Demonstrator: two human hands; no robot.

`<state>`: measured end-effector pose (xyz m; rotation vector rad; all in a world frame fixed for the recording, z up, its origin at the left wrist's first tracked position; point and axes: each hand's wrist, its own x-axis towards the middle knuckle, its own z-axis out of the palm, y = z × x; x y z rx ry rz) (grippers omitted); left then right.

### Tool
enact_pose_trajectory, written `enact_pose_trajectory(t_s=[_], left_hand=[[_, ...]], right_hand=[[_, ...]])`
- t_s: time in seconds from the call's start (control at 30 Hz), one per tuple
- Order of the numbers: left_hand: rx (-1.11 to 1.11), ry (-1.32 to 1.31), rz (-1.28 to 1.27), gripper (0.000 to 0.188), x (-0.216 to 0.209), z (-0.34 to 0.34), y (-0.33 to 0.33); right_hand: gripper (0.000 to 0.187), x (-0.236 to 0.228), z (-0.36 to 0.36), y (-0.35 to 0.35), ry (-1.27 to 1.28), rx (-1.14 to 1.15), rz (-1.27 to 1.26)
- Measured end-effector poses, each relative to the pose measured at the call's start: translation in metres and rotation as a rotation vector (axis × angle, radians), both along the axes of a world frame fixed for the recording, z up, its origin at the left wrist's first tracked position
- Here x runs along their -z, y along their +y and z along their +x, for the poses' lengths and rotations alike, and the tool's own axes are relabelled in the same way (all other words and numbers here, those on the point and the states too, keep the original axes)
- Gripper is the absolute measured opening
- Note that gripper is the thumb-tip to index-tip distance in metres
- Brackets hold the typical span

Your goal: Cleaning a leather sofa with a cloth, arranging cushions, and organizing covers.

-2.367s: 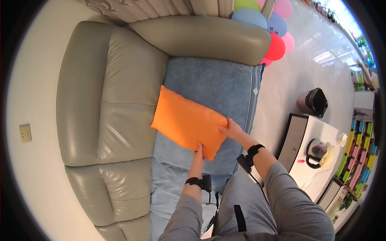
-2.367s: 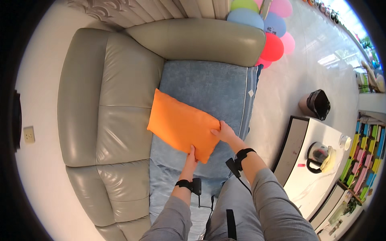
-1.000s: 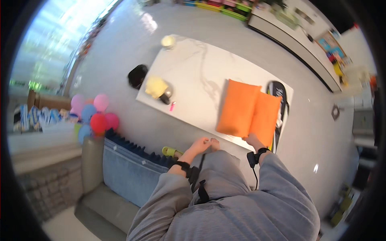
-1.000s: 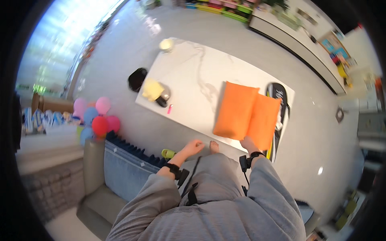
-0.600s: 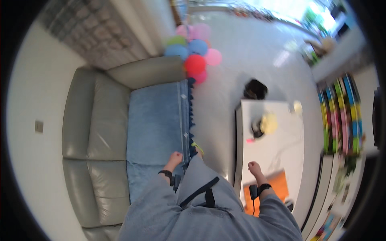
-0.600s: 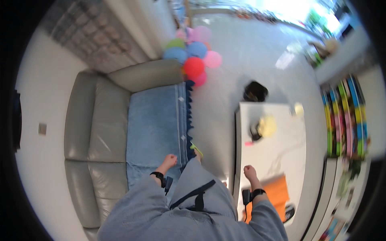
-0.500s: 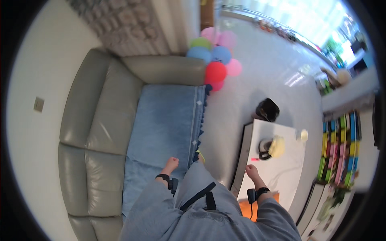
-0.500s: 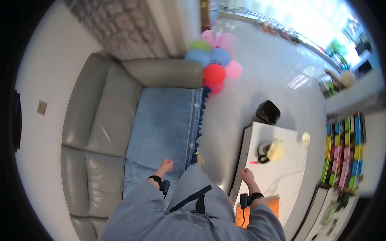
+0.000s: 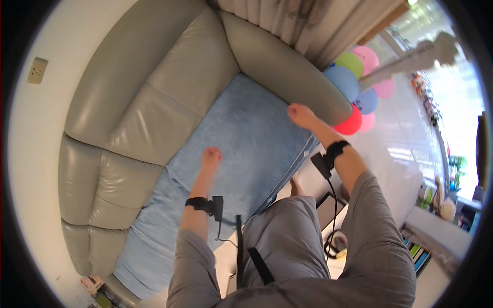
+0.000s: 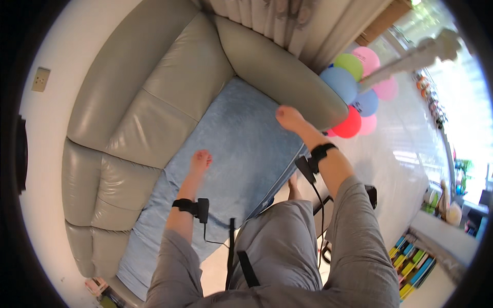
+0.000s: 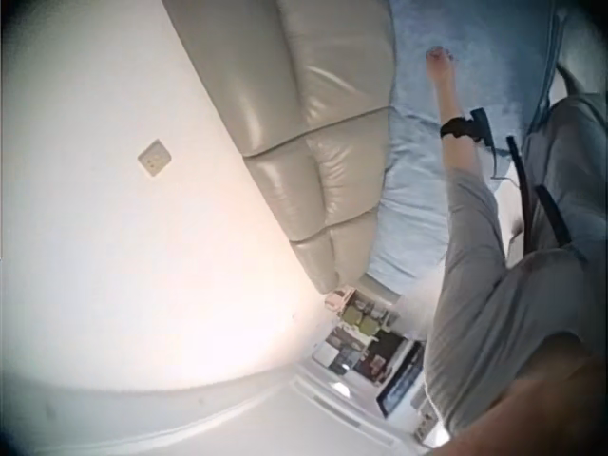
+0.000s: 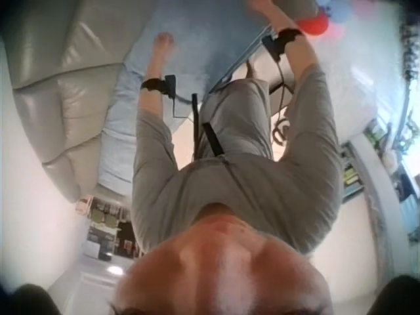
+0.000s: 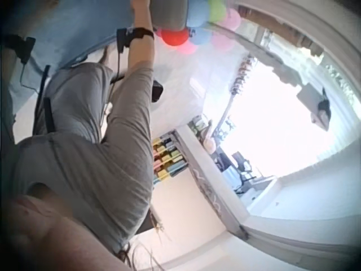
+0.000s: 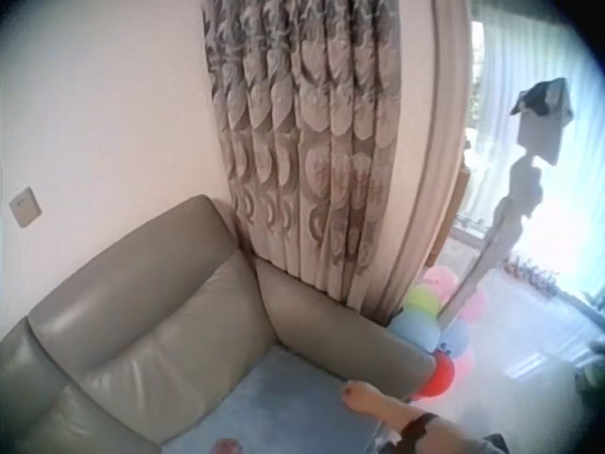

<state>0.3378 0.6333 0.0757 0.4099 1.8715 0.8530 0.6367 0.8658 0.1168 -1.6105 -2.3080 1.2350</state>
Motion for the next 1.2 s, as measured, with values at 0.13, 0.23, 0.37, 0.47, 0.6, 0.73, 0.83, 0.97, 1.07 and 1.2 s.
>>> enact_pose_trajectory(t_s=[0.13,0.23,0.37,0.47,0.6,0.73,0.83,0.97,1.07,1.2], left_hand=[[-0.107,0.093,0.077,0.028,0.025,-0.006,0.034],[0.014,0.351,-0.015,0.033,0.047,-0.001,0.047],[0.128,0.714,-0.266,0.068,0.105,-0.021,0.068],[0.068,0.573,-0.511,0.095,0.125,-0.015,0.123],[0.244,0.581,-0.939,0.116,0.134,0.03,0.172],[0.293,0.544,-1.021,0.117,0.14,0.032,0.173],[0.346,0.463,-1.093,0.119,0.14,0.029,0.179],[0.375,0.468,-1.119,0.116,0.134,0.029,0.181],[0.393,0.452,-1.138,0.115,0.135,0.025,0.18],[0.409,0.403,-1.132,0.115,0.133,0.021,0.185]], right_hand=[[0.026,0.031,-0.09,0.093,0.257,0.139,0.118],[0.027,0.095,-0.117,0.09,0.395,0.269,-0.067],[0.033,0.171,-0.152,0.075,0.361,0.2,-0.097],[0.038,0.185,-0.172,0.092,0.302,0.062,0.08],[0.039,0.207,-0.193,0.134,0.276,-0.024,0.092],[0.035,0.224,-0.224,0.147,-0.024,-0.065,0.186],[0.035,0.234,-0.237,0.152,-0.123,-0.108,0.174],[0.033,0.245,-0.251,0.161,-0.214,-0.082,0.202],[0.029,0.247,-0.256,0.169,-0.284,-0.052,0.034],[0.03,0.242,-0.257,0.175,-0.383,-0.257,0.075]])
